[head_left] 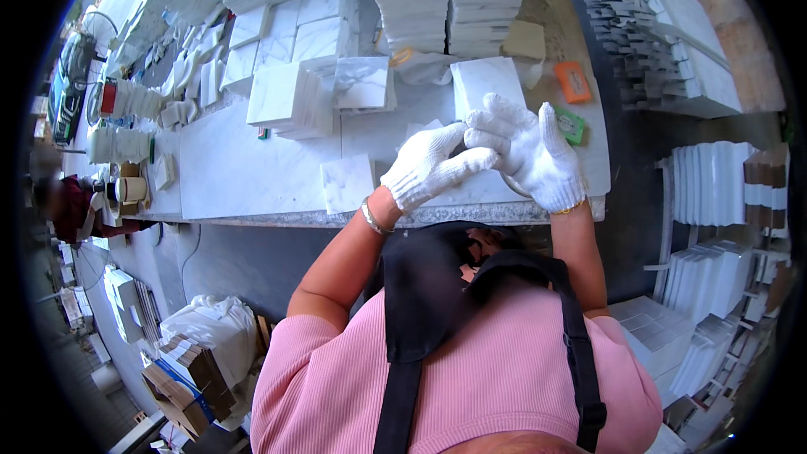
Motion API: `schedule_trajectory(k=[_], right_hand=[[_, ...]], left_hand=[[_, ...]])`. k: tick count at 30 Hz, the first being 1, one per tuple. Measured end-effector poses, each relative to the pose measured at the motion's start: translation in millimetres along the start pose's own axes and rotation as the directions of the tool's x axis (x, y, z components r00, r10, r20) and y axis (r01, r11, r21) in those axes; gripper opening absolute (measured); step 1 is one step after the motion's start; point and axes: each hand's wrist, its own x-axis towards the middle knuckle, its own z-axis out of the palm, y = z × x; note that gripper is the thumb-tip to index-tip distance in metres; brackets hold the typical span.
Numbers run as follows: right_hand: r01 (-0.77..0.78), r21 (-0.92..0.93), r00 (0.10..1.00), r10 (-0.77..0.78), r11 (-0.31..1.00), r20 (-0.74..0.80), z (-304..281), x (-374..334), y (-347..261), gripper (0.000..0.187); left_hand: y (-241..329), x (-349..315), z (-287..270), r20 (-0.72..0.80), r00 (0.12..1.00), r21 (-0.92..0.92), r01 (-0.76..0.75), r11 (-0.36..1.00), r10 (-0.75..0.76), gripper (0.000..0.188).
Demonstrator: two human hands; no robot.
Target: The person applies adhesive to the edges of small white square tiles and joins them together. They handle the tiles one at a time, pressing the edges to bond them, and place the assembled pieces on a table.
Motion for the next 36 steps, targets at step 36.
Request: schedule_trajectory(k=[36], right_hand=[[-0.111,-0.322,0.848,0.259,0.94,0.462,41,35,66,0.067]], left_hand=[[26,-121,-42,-0.536,0.836,0.259,0.028,0.965,0.119,0.03]])
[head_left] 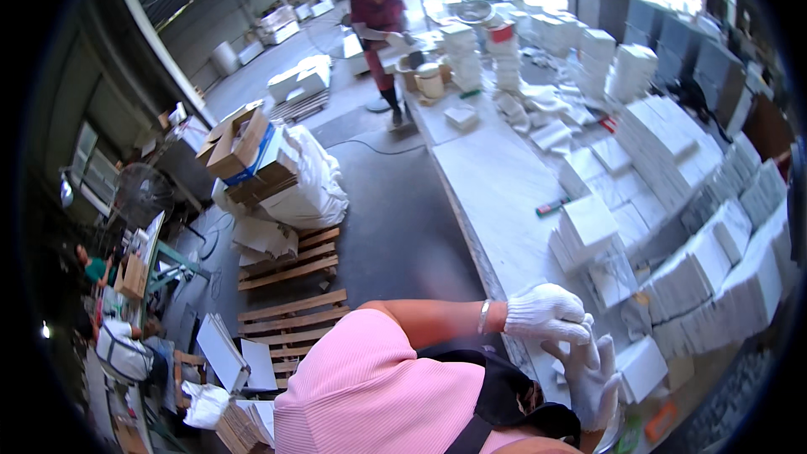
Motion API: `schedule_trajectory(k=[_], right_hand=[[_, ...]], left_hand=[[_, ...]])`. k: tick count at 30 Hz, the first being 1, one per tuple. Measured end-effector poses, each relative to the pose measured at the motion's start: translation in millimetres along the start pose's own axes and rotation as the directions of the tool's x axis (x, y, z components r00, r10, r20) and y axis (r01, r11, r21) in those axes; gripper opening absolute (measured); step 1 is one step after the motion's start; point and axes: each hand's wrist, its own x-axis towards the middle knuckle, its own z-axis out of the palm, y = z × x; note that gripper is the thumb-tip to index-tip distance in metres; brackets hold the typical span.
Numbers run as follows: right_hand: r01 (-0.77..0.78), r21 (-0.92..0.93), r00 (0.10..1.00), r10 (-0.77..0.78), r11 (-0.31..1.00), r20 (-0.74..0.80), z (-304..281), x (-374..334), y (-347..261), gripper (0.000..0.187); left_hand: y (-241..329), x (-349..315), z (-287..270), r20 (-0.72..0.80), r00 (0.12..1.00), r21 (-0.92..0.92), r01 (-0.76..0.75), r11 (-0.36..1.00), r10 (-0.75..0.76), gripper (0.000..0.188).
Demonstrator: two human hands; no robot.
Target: The person applies adhesive to the edges of small white square tiles and joins them together. They handle the tiles one at a time, pressing the edges to bond them, and place the assembled pieces on a table.
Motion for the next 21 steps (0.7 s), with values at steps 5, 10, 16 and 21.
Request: schedule_trajectory(k=[5,10,16,21], right_hand=[[-0.017,0.042,0.969,0.006,0.999,0.248,19,34,14,0.06],[-0.137,-0.208,0.991,0.136,0.968,-0.017,10,41,20,0.071],[-0.297,-0.29,0.947,0.32,0.91,0.034,1,51,22,0.078],[-0.321,-0.09,0.936,0.33,0.943,0.119,29,45,16,0.075]], left_hand=[[-9,-31,-21,-0.076,0.952,-0.329,0.257,0.909,-0.297,0.027],[-16,-39,-37,0.026,0.941,-0.206,0.337,0.919,-0.339,0.044],[-11,-29,-34,0.071,0.987,0.341,0.11,0.934,-0.142,0.041],[-4,-37,-51,0.072,0.99,0.445,0.08,0.892,-0.125,0.032]])
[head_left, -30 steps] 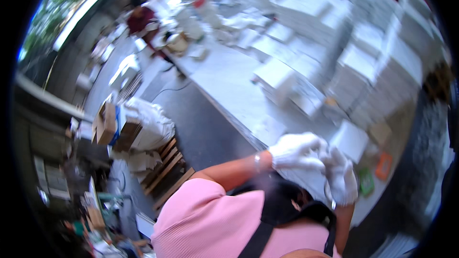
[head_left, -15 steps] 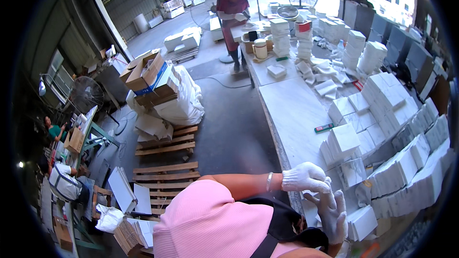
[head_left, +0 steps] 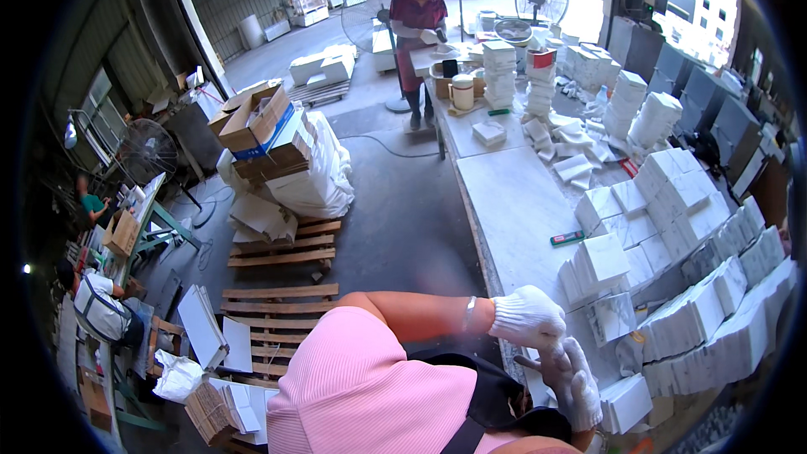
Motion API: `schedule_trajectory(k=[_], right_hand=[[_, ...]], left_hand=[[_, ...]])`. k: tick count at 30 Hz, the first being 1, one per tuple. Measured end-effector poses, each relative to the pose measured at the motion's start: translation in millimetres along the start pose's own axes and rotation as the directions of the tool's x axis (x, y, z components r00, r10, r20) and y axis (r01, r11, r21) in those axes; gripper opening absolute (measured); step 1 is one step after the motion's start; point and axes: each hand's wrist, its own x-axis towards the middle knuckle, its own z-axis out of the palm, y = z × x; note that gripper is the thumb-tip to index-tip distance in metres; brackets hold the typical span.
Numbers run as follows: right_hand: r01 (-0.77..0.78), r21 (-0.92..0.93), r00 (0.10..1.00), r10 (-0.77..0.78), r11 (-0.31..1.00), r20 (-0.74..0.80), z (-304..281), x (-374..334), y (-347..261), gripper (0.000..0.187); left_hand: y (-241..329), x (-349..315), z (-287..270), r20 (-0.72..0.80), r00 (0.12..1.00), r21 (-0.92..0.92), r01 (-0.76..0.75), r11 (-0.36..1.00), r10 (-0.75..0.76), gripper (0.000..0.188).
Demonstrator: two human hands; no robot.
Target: The person applies adhesive to the edges of small white square tiles and joins them together. They handle the tiles one at a time, pressing the edges to bond them, and place the assembled pieces on a table.
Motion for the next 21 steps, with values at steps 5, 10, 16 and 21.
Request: schedule_trajectory(k=[5,10,16,21], right_hand=[[0.136,-0.031,0.971,-0.127,0.99,0.201,2,0,-5,0.065],[0.095,-0.157,0.993,-0.082,0.983,0.083,-2,2,-6,0.063],[-0.194,-0.478,0.906,-0.031,0.857,-0.422,-29,15,-14,0.043],[-0.297,-0.794,0.93,-0.027,0.531,-0.366,-20,34,-5,0.034]], left_hand=[[-2,-14,-24,-0.167,0.973,-0.134,-0.182,0.974,0.158,0.028],[-12,-15,-14,-0.19,0.981,-0.279,-0.094,0.956,0.041,0.03],[-11,-3,-28,-0.27,0.961,-0.173,-0.114,0.978,0.064,0.053],[24,24,-34,0.118,0.986,0.104,-0.133,0.986,0.12,0.051]])
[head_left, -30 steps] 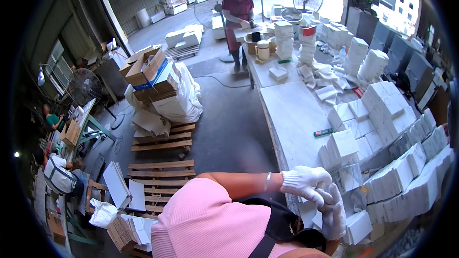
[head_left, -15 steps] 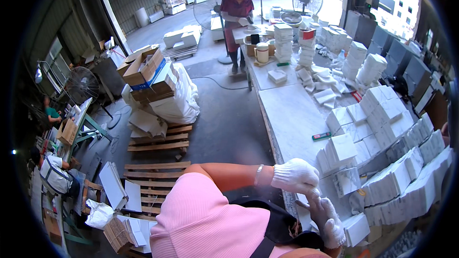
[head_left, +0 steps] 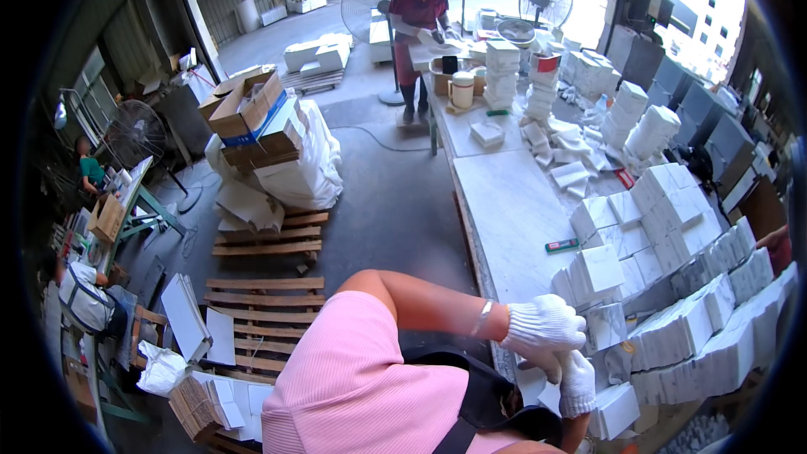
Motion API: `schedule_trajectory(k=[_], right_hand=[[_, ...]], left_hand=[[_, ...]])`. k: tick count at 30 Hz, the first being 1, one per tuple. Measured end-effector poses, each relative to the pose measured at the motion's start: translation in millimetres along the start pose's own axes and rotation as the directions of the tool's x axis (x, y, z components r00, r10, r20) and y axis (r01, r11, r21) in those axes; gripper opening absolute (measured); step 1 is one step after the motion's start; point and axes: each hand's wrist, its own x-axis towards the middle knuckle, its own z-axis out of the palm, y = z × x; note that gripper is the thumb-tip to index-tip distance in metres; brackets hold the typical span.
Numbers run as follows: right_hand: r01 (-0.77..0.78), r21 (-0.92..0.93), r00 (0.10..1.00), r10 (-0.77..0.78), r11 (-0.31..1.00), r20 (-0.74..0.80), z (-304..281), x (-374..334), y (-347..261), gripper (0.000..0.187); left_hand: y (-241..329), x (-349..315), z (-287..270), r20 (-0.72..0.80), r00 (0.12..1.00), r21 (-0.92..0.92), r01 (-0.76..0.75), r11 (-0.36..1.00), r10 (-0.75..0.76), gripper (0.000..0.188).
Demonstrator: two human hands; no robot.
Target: The person applies adhesive to the edges of small white square tiles and joins them together. They handle the tiles one at a time, pressing the edges to bond them, and place the assembled pieces on a table.
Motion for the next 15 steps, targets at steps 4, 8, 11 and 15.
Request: schedule_trajectory(k=[4,8,11,15], right_hand=[[-0.275,0.026,0.956,0.271,0.961,0.117,-3,0,15,0.031],[-0.18,-0.027,0.954,0.181,0.983,0.24,-5,-6,14,0.037],[-0.26,0.045,0.932,0.239,0.965,0.272,-7,-7,6,0.043],[-0.445,0.2,0.884,0.393,0.873,0.254,-9,1,0,0.052]], left_hand=[[-1,1,-1,0.121,0.987,-0.013,-0.101,0.995,0.102,0.043],[-26,-3,14,0.034,0.946,-0.144,-0.314,0.938,0.322,0.038],[-45,-6,-3,-0.12,0.941,-0.153,-0.331,0.931,0.315,0.035],[-51,-12,-9,-0.06,0.984,-0.317,-0.181,0.931,0.17,0.039]])
